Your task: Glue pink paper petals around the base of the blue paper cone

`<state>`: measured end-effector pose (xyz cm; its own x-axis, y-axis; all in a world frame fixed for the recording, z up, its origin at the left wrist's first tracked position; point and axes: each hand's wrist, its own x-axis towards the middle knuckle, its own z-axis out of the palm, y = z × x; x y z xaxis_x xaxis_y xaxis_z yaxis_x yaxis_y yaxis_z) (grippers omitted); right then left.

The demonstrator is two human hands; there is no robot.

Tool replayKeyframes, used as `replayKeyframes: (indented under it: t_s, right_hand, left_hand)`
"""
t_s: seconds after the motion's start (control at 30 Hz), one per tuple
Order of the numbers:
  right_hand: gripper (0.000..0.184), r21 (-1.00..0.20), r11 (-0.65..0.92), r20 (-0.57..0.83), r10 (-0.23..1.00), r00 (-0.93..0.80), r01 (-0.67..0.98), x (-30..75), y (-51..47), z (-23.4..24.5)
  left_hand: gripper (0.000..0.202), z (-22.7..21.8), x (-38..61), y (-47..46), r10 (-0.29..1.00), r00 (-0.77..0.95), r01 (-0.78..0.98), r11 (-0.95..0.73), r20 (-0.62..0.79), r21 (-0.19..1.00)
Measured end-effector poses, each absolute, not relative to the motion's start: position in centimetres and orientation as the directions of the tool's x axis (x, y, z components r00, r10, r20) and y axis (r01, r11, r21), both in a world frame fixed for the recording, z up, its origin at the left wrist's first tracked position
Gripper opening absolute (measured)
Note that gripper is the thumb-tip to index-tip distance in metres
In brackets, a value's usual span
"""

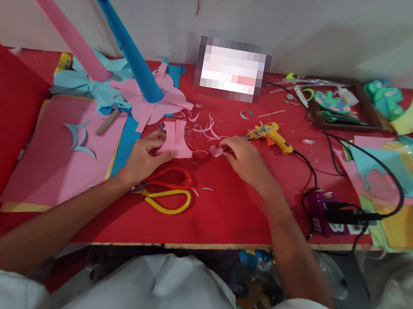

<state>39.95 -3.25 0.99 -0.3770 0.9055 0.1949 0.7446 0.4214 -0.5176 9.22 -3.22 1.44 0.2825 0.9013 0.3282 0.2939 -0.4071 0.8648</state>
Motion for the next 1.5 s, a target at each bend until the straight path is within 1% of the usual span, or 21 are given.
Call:
replayKeyframes:
  t_s: [0.07, 0.17, 0.27, 0.33, 0.37, 0.43, 0.57, 0.63, 0.7, 0.77, 0.97, 1.13, 1.23, 1.37, 1.5]
  right_hand:
    - [0.015, -0.498, 0.442, 0.209, 0.896, -0.391, 0.746, 40.1, -3.3, 0.8]
    - [0.015, -0.502, 0.425, 0.222, 0.905, -0.363, 0.753, 40.3, -3.3, 0.5]
    - [0.021, -0.536, 0.398, 0.225, 0.917, -0.329, 0.744, 40.3, -3.2, 0.6]
    - [0.027, -0.532, 0.422, 0.230, 0.907, -0.354, 0.734, 40.0, -3.1, 1.1]
    - [0.030, -0.512, 0.447, 0.227, 0.894, -0.386, 0.734, 39.7, -3.0, 1.4]
    - [0.034, -0.435, 0.504, 0.201, 0.862, -0.465, 0.746, 39.2, -2.6, 2.2]
    - [0.037, -0.198, 0.644, 0.118, 0.764, -0.634, 0.739, 37.8, -1.5, 3.8]
    - [0.036, -0.102, 0.691, 0.078, 0.723, -0.686, 0.716, 37.2, -0.8, 4.4]
    - [0.033, -0.043, 0.718, 0.049, 0.696, -0.716, 0.695, 36.9, -0.3, 4.7]
    - [0.031, -0.016, 0.742, 0.030, 0.671, -0.741, 0.671, 36.8, 0.2, 4.8]
    - [0.026, -0.048, 0.785, 0.010, 0.618, -0.786, 0.617, 37.4, 1.0, 4.7]
    - [0.019, -0.089, 0.788, -0.015, 0.610, -0.792, 0.609, 37.5, 1.4, 4.9]
    - [0.017, -0.083, 0.792, -0.045, 0.604, -0.796, 0.605, 37.6, 1.4, 5.2]
    - [0.020, -0.086, 0.786, -0.073, 0.608, -0.790, 0.612, 37.9, 1.3, 5.6]
    - [0.025, -0.122, 0.763, -0.067, 0.631, -0.773, 0.634, 38.0, 1.5, 6.0]
  left_hand:
    - [0.059, 1.4, 9.2, -3.2, 0.898, 0.285, 0.298, -0.415, 0.335, 0.860]
    - [0.059, 1.3, 9.3, -3.2, 0.899, 0.283, 0.304, -0.416, 0.336, 0.857]
    - [0.058, 1.3, 9.3, -3.2, 0.900, 0.273, 0.295, -0.415, 0.340, 0.861]
    - [0.057, 1.3, 9.3, -3.2, 0.901, 0.274, 0.293, -0.412, 0.337, 0.863]
    - [0.057, 1.3, 9.3, -3.2, 0.900, 0.276, 0.294, -0.412, 0.336, 0.862]
    - [0.057, 1.3, 9.3, -3.2, 0.899, 0.281, 0.300, -0.415, 0.336, 0.859]
    - [0.057, 1.4, 9.3, -3.2, 0.897, 0.281, 0.298, -0.419, 0.341, 0.858]
    - [0.057, 1.4, 9.2, -3.1, 0.899, 0.283, 0.296, -0.413, 0.334, 0.861]
    - [0.054, 1.3, 9.1, -3.1, 0.899, 0.292, 0.299, -0.409, 0.325, 0.862]
    - [0.051, 1.2, 9.1, -3.1, 0.898, 0.296, 0.302, -0.412, 0.326, 0.860]
    - [0.053, 1.2, 9.1, -3.2, 0.900, 0.290, 0.310, -0.411, 0.327, 0.857]
    - [0.048, 1.1, 9.2, -3.1, 0.893, 0.288, 0.286, -0.425, 0.346, 0.859]
    - [0.048, 1.0, 9.1, -3.1, 0.893, 0.293, 0.278, -0.422, 0.343, 0.863]
    - [0.054, 1.0, 9.1, -3.0, 0.897, 0.285, 0.278, -0.416, 0.339, 0.866]
    - [0.054, 1.0, 9.1, -3.0, 0.901, 0.283, 0.287, -0.408, 0.330, 0.867]
